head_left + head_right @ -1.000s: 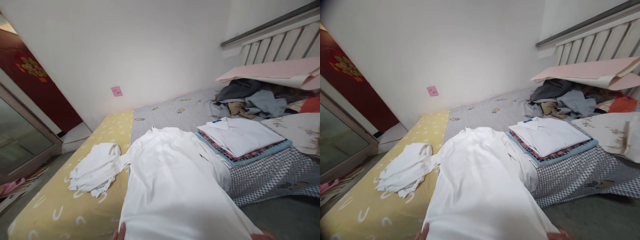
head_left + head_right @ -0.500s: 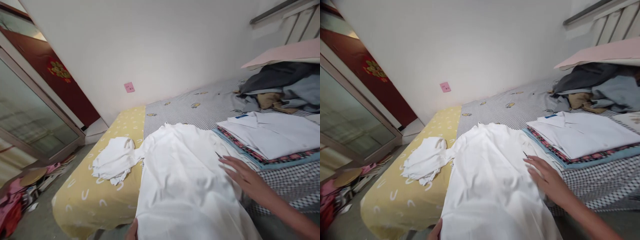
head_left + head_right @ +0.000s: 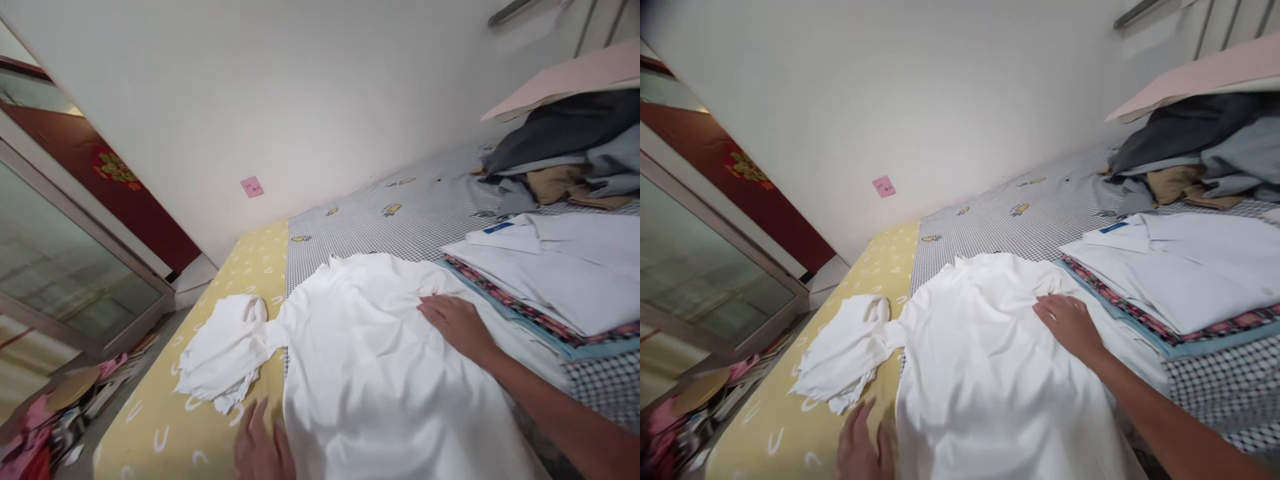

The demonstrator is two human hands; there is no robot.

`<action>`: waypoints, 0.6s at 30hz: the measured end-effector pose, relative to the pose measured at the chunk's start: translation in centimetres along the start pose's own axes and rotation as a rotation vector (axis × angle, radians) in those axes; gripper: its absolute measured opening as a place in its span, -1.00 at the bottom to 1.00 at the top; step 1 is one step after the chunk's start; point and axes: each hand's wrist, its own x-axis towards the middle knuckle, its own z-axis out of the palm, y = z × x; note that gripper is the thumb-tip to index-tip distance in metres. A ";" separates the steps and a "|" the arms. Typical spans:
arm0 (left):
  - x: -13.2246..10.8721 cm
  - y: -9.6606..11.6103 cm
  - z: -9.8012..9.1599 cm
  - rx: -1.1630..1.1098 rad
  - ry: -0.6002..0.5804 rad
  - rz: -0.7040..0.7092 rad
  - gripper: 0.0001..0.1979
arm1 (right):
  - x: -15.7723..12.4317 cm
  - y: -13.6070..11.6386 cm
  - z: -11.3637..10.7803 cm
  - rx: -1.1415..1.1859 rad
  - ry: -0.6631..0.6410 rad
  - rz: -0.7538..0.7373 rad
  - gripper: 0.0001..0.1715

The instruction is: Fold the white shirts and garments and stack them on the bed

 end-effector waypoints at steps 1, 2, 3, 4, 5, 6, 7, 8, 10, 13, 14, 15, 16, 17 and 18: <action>1.5 2.5 0.8 0.011 0.056 0.144 -0.55 | 0.1 0.2 -0.3 0.085 0.027 0.023 -0.44; 3.1 4.8 1.7 0.022 0.083 0.272 -0.54 | 0.2 0.3 -0.5 0.156 0.066 0.044 -0.43; 4.6 6.9 2.7 0.043 0.065 0.378 -0.53 | 0.4 0.5 -0.7 0.203 0.114 0.061 -0.45; 6.0 8.5 3.8 0.074 0.007 0.448 -0.51 | 0.5 0.6 -0.7 0.220 0.163 0.070 -0.50; 7.4 9.6 4.9 0.116 -0.088 0.463 -0.51 | 0.6 0.7 -0.7 0.210 0.201 0.071 -0.56; 8.7 10.1 6.1 0.161 -0.202 0.420 -0.51 | 0.7 0.7 -0.6 0.175 0.221 0.065 -0.62; 9.9 10.1 7.3 0.202 -0.313 0.326 -0.50 | 0.8 0.8 -0.5 0.125 0.222 0.056 -0.69; 10.9 9.7 8.5 0.234 -0.402 0.219 -0.49 | 1.0 0.8 -0.3 0.067 0.210 0.046 -0.74; 12.1 8.4 10.3 0.269 -0.476 0.077 -0.45 | 1.3 0.8 0.0 -0.048 0.172 0.032 -0.80; 12.4 6.9 11.7 0.287 -0.434 0.078 -0.42 | 1.9 0.7 0.1 -0.190 0.132 0.041 -0.84; 12.2 6.6 11.9 0.291 -0.416 0.091 -0.42 | 2.0 0.7 0.1 -0.223 0.124 0.045 -0.86; 12.1 6.6 12.0 0.294 -0.402 0.099 -0.42 | 2.1 0.7 0.1 -0.247 0.117 0.046 -0.86; 11.9 6.6 12.0 0.295 -0.391 0.104 -0.42 | 2.2 0.7 0.1 -0.259 0.112 0.048 -0.87; 11.7 6.7 12.0 0.293 -0.382 0.107 -0.42 | 2.2 0.7 0.0 -0.262 0.109 0.050 -0.87; 11.6 6.7 12.1 0.289 -0.373 0.106 -0.42 | 2.2 0.6 0.0 -0.258 0.106 0.052 -0.86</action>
